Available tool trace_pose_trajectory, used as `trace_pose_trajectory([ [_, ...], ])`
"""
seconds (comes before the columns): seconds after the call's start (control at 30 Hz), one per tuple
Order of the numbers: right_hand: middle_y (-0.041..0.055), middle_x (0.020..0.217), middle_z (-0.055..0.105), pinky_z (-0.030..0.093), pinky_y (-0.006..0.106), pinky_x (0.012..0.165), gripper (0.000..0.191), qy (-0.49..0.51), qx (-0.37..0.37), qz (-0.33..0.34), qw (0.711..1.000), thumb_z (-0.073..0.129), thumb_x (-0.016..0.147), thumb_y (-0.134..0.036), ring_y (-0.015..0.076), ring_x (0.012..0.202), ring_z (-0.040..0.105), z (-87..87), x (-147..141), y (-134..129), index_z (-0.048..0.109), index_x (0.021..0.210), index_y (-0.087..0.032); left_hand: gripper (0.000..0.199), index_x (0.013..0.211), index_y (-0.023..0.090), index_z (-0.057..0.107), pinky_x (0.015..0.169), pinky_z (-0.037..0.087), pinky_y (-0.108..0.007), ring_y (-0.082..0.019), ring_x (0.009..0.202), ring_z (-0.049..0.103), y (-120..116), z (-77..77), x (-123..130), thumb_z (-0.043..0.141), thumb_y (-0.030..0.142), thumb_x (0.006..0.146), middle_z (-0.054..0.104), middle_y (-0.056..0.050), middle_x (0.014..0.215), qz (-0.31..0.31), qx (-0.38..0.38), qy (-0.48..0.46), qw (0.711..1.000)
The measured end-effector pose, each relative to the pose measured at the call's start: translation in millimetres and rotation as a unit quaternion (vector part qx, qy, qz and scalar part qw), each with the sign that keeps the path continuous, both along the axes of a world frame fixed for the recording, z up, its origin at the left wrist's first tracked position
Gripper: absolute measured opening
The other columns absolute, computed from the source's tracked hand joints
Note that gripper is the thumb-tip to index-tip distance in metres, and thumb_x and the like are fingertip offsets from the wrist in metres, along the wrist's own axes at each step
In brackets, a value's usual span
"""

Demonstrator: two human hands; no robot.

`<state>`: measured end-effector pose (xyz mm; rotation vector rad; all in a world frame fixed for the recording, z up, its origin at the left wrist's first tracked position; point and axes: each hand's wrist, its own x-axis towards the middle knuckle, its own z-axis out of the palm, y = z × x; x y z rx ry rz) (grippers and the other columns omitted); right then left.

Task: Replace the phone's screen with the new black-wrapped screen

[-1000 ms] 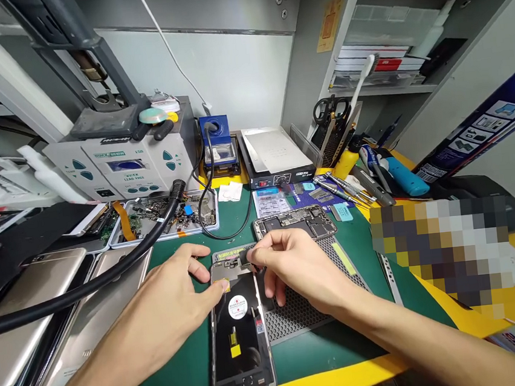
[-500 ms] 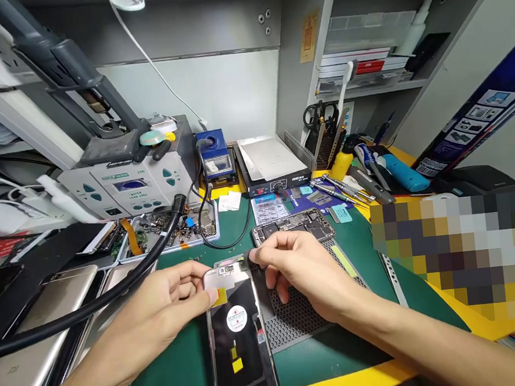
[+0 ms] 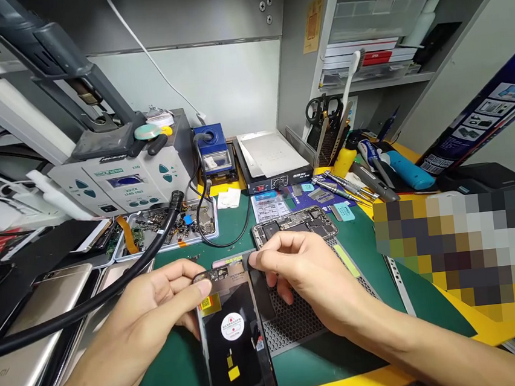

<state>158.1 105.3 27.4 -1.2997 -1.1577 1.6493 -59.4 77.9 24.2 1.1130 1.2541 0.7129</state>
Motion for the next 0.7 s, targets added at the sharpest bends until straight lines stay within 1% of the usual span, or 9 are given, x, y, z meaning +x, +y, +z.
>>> trace_pose_trajectory([
  [0.1, -0.0043, 0.056, 0.051, 0.030, 0.024, 0.045, 0.027, -0.006, 0.005, 0.014, 1.000, 0.074, 0.081, -0.030, 0.0086, 0.049, 0.041, 0.6, -1.2, -2.8, 0.059, 0.063, -0.018, 0.029, 0.102, 0.019, 0.066, 0.063, 0.052, -0.027, -0.016, 0.070, 0.063, 0.1, -0.6, 0.3, 0.063, 0.046, 0.091, 0.065, 0.001, 0.075, 0.000, 0.006, 0.003, 1.000],
  [0.17, -0.0045, 0.055, 0.051, 0.030, 0.025, 0.046, 0.028, -0.009, 0.007, 0.018, 1.000, 0.074, 0.081, -0.028, 0.0086, 0.049, 0.041, 1.8, -3.6, -4.8, 0.057, 0.062, -0.018, 0.033, 0.106, 0.019, 0.068, 0.065, 0.052, -0.029, -0.017, 0.073, 0.064, -0.7, -0.7, 0.1, 0.061, 0.048, 0.091, 0.064, 0.000, 0.076, -0.003, 0.007, 0.001, 1.000],
  [0.27, -0.0043, 0.054, 0.050, 0.029, 0.026, 0.049, 0.029, -0.035, 0.014, 0.026, 0.999, 0.073, 0.082, -0.031, 0.0087, 0.049, 0.040, 4.5, -7.9, -7.0, 0.058, 0.061, -0.018, 0.035, 0.107, 0.019, 0.070, 0.065, 0.054, -0.030, -0.017, 0.072, 0.062, -2.9, 0.3, 0.2, 0.062, 0.048, 0.090, 0.064, -0.001, 0.076, 0.003, 0.006, -0.005, 1.000],
  [0.37, -0.0038, 0.057, 0.051, 0.026, 0.026, 0.050, 0.031, -0.066, 0.021, 0.033, 0.997, 0.073, 0.083, -0.034, 0.0079, 0.050, 0.037, 7.5, -10.6, -8.6, 0.058, 0.061, -0.018, 0.035, 0.109, 0.019, 0.071, 0.064, 0.055, -0.029, -0.017, 0.071, 0.061, -4.5, 1.4, 0.9, 0.065, 0.047, 0.089, 0.064, -0.001, 0.076, 0.010, 0.004, -0.017, 1.000],
  [0.5, -0.0035, 0.063, 0.054, 0.026, 0.026, 0.051, 0.028, -0.067, 0.034, 0.037, 0.996, 0.071, 0.082, -0.029, 0.0070, 0.051, 0.036, 8.8, -10.7, -9.4, 0.057, 0.061, -0.017, 0.034, 0.108, 0.019, 0.071, 0.062, 0.051, -0.025, -0.015, 0.071, 0.060, -5.1, 1.0, 1.5, 0.065, 0.047, 0.089, 0.065, -0.001, 0.077, 0.006, 0.015, -0.016, 1.000],
  [0.6, -0.0043, 0.061, 0.053, 0.025, 0.026, 0.050, 0.026, -0.067, 0.038, 0.038, 0.996, 0.071, 0.082, -0.028, 0.0072, 0.051, 0.036, 7.8, -10.2, -9.6, 0.057, 0.062, -0.018, 0.036, 0.110, 0.020, 0.070, 0.063, 0.049, -0.026, -0.015, 0.071, 0.060, -4.7, 0.3, 1.3, 0.063, 0.048, 0.090, 0.067, -0.001, 0.077, -0.002, 0.015, -0.007, 1.000],
  [0.7, -0.0054, 0.059, 0.052, 0.027, 0.025, 0.051, 0.025, -0.063, 0.036, 0.038, 0.997, 0.070, 0.082, -0.025, 0.0071, 0.051, 0.037, 7.7, -11.1, -11.0, 0.056, 0.062, -0.018, 0.036, 0.109, 0.019, 0.070, 0.062, 0.047, -0.025, -0.016, 0.071, 0.061, -4.3, 0.6, 1.6, 0.062, 0.049, 0.091, 0.068, -0.002, 0.077, -0.004, 0.020, 0.006, 1.000],
])
